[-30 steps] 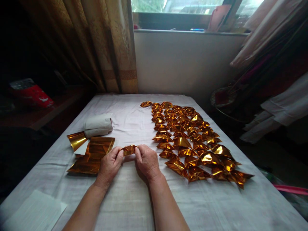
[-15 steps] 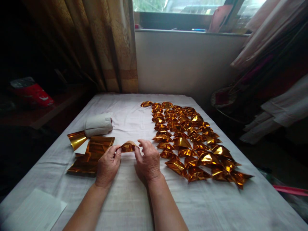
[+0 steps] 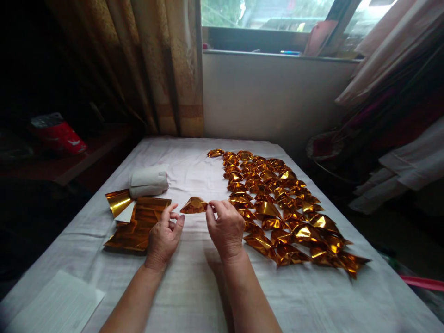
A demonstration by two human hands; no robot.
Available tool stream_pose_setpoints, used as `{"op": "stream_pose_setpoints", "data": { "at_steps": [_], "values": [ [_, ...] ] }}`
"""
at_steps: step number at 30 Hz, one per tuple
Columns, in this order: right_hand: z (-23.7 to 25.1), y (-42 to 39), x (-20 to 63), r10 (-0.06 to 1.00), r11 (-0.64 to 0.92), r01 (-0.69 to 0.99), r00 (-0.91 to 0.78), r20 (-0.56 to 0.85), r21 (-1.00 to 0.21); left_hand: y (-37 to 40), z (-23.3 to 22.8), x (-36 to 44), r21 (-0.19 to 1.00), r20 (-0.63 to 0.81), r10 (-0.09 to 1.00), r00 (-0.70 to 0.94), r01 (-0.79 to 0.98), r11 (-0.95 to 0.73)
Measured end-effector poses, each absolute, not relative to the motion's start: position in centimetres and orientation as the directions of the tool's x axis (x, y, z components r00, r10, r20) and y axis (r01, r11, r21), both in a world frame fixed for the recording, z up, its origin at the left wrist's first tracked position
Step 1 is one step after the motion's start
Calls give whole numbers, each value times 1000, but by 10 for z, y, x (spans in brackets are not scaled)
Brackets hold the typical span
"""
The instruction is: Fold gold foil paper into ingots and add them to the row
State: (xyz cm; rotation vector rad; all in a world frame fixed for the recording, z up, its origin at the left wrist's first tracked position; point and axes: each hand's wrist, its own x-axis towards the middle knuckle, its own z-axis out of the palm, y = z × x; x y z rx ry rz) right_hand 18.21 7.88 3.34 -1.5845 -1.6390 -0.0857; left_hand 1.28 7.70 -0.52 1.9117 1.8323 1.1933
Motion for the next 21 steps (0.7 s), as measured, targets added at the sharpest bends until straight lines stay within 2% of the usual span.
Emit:
{"op": "stream_pose_setpoints", "data": {
  "at_steps": [5, 9, 16, 21],
  "values": [
    [72, 138, 200, 827, 53, 951, 129, 547, -305, 78, -5, 13, 709, 350, 924, -151, 687, -157],
    [90, 208, 213, 897, -86, 987, 137, 419, -137, 80, -7, 13, 730, 326, 931, -165, 670, -137],
    [74, 282, 224, 946, -160, 987, 159, 282, -20, 81, -11, 12, 732, 297, 936, -189, 675, -96],
    [59, 310, 229, 950, -180, 983, 171, 262, 14, 79, -8, 14, 735, 287, 943, -166, 670, -106]
  ]
}}
